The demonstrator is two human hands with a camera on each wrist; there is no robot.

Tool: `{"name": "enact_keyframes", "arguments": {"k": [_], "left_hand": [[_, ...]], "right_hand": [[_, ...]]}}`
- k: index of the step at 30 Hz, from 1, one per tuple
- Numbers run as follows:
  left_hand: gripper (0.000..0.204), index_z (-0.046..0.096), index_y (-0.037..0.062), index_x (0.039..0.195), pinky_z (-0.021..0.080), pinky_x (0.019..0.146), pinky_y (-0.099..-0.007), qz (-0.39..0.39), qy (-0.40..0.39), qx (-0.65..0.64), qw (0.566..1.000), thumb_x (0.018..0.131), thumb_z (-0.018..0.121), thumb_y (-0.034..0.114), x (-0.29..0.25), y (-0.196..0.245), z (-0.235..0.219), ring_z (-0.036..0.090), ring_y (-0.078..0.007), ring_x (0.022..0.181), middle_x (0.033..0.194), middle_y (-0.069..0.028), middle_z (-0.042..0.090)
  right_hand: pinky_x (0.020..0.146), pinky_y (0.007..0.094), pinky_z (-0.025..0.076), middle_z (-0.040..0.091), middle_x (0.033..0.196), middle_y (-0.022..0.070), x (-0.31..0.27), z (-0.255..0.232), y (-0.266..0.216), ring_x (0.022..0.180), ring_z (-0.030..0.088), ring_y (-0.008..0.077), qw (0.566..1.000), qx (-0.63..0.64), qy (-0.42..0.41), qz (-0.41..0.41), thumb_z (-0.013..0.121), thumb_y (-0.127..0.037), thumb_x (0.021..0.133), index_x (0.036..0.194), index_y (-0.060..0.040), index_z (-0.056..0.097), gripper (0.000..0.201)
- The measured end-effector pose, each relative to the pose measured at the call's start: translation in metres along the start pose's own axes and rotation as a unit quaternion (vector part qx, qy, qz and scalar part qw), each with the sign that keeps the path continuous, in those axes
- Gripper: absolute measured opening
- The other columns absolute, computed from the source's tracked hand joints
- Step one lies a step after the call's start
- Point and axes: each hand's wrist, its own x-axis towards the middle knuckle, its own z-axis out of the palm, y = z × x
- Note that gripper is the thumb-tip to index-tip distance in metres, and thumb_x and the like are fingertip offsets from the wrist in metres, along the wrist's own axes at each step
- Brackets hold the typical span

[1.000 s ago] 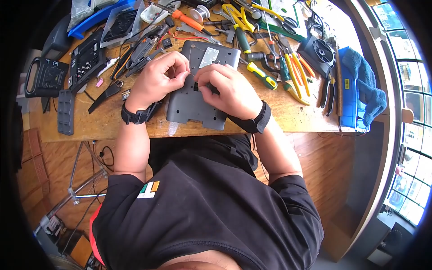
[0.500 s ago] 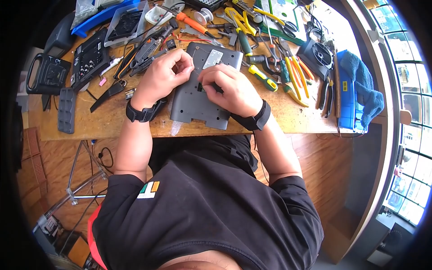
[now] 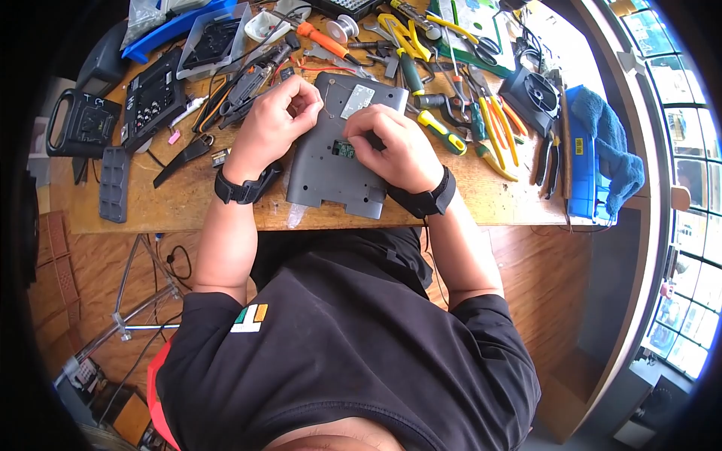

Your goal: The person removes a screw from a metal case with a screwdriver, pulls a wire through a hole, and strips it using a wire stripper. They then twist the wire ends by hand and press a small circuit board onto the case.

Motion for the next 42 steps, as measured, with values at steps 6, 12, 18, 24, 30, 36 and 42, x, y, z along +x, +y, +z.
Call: {"name": "enact_keyframes", "arguments": {"k": [6,12,18,24,30,36,42], "left_hand": [[0.010,0.062,0.0026,0.100,0.052,0.070,-0.0259,-0.003,0.022,0.000,1.000,0.097,0.070,0.007,0.002,-0.004,0.003,0.060,-0.0081,0.075,0.084,-0.0011,0.065],[0.010,0.062,0.0023,0.100,0.052,0.070,-0.0257,-0.006,0.037,0.004,0.999,0.097,0.070,0.006,0.004,-0.005,0.005,0.061,-0.0084,0.075,0.084,-0.0012,0.066],[0.013,0.059,0.0022,0.095,0.054,0.071,-0.0351,-0.009,0.054,0.004,0.998,0.093,0.070,0.008,0.006,-0.006,0.007,0.069,-0.0249,0.075,0.084,-0.0098,0.069],[0.012,0.060,0.0013,0.098,0.053,0.071,-0.0294,-0.006,0.042,0.064,0.997,0.097,0.070,0.008,0.005,0.008,0.001,0.064,-0.0138,0.075,0.083,-0.0057,0.067],[0.013,0.058,0.0018,0.097,0.052,0.070,-0.0324,0.056,0.028,0.130,0.990,0.094,0.070,0.007,0.015,0.015,-0.007,0.065,-0.0175,0.074,0.082,-0.0079,0.066],[0.016,0.055,0.0028,0.096,0.051,0.069,-0.0405,0.052,-0.014,0.121,0.991,0.089,0.068,0.007,0.026,0.013,-0.010,0.066,-0.0306,0.078,0.087,-0.0124,0.066],[0.013,0.057,0.0021,0.100,0.051,0.071,-0.0371,0.067,-0.033,0.115,0.991,0.091,0.066,0.005,0.027,0.011,-0.013,0.064,-0.0265,0.078,0.088,-0.0118,0.063]], "right_hand": [[0.079,0.0348,0.057,0.071,0.095,0.0104,-0.001,-0.002,0.003,0.087,0.070,0.0274,1.000,0.016,0.008,0.006,0.071,0.005,0.085,0.097,-0.0022,0.061,0.017],[0.077,0.0344,0.057,0.070,0.094,0.0103,0.000,-0.005,0.007,0.086,0.070,0.0268,1.000,0.018,0.013,0.013,0.071,0.004,0.085,0.096,-0.0024,0.062,0.016],[0.076,0.0347,0.056,0.069,0.093,0.0095,-0.001,-0.006,0.008,0.084,0.070,0.0266,0.999,0.019,0.018,0.021,0.071,0.003,0.086,0.096,-0.0030,0.062,0.015],[0.076,0.0346,0.056,0.069,0.092,0.0087,-0.001,-0.007,0.009,0.084,0.069,0.0265,1.000,0.010,0.026,0.007,0.072,0.001,0.086,0.096,-0.0035,0.062,0.015],[0.075,0.0346,0.056,0.070,0.092,0.0082,-0.001,-0.009,0.012,0.084,0.069,0.0267,0.997,-0.030,0.055,0.047,0.073,-0.002,0.087,0.097,-0.0049,0.064,0.014],[0.078,0.0361,0.056,0.071,0.095,0.0108,0.005,-0.021,0.007,0.091,0.069,0.0282,0.988,-0.037,0.030,0.149,0.072,-0.009,0.093,0.104,-0.0043,0.065,0.013],[0.080,0.0368,0.054,0.067,0.098,0.0129,-0.004,-0.026,0.007,0.092,0.068,0.0331,0.993,-0.075,0.017,0.089,0.066,-0.007,0.096,0.105,-0.0034,0.065,0.010]]}}
